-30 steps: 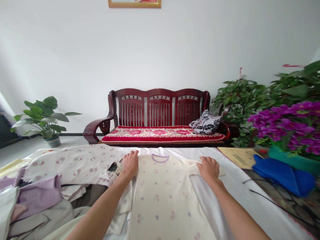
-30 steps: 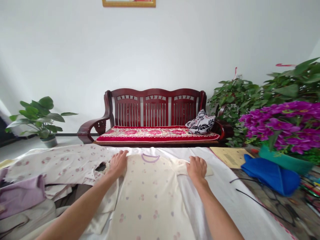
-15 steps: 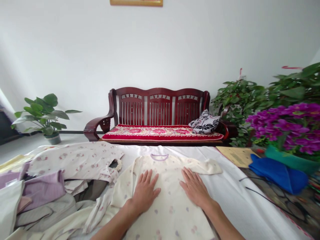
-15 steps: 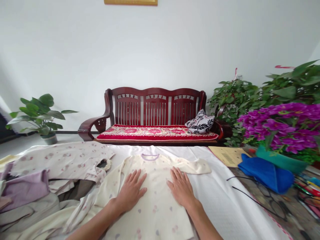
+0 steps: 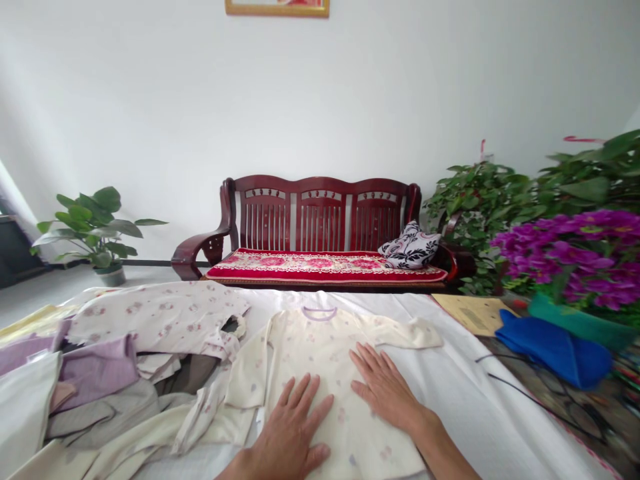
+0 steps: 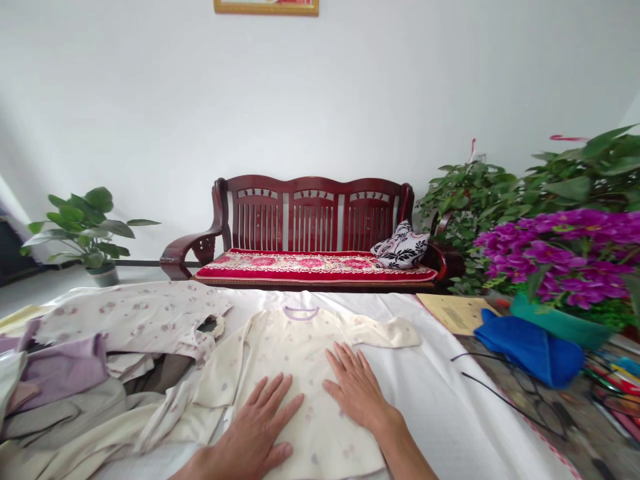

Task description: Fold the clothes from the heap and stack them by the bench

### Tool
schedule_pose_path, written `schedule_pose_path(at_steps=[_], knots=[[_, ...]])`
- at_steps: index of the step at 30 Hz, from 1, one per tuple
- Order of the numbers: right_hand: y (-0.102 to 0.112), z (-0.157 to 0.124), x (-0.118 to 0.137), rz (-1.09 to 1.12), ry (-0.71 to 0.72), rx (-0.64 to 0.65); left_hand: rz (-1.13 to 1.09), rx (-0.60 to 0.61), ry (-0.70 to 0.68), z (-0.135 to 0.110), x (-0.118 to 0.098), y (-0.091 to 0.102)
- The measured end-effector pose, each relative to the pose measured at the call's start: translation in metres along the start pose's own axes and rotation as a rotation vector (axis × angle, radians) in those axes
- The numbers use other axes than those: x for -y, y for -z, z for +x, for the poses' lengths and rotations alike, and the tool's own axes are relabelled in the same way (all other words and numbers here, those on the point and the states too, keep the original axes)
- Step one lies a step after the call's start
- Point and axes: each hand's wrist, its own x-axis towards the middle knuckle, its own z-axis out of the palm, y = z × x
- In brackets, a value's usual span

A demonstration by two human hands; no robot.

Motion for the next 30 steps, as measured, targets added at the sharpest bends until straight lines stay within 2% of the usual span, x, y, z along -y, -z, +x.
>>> schedule_pose_path(at_steps=[6,10,13,15,17,19,24,26,30], knots=[[-0.001,0.003,-0.016,0.067,-0.036,-0.094,0.009,0.011,-0.088,-0.007,-0.005,0.013],[-0.006,0.009,-0.034,0.22,-0.1,-0.302,-0.029,0.067,-0.165,-0.007,-0.013,0.021],[-0.003,0.01,-0.055,0.351,-0.386,-0.484,-0.041,0.076,-0.183,-0.007,-0.016,0.025],[0.004,0.006,-0.072,0.38,-0.626,-0.542,-0.052,0.064,-0.172,-0.006,-0.017,0.027],[0.013,-0.001,-0.089,0.359,-0.799,-0.535,-0.073,0.033,-0.153,-0.004,-0.019,0.028],[0.022,-0.009,-0.103,0.347,-0.901,-0.491,-0.087,-0.026,-0.155,0.001,-0.022,0.026],[0.039,-0.01,-0.12,0.352,-1.103,-0.334,0.056,-0.154,-0.325,0.013,-0.029,0.008],[0.042,-0.003,-0.123,0.346,-1.162,-0.321,0.127,-0.174,-0.379,0.015,-0.029,-0.002],[0.042,0.013,-0.126,0.375,-1.207,-0.377,0.201,-0.222,-0.416,0.015,-0.026,-0.016]])
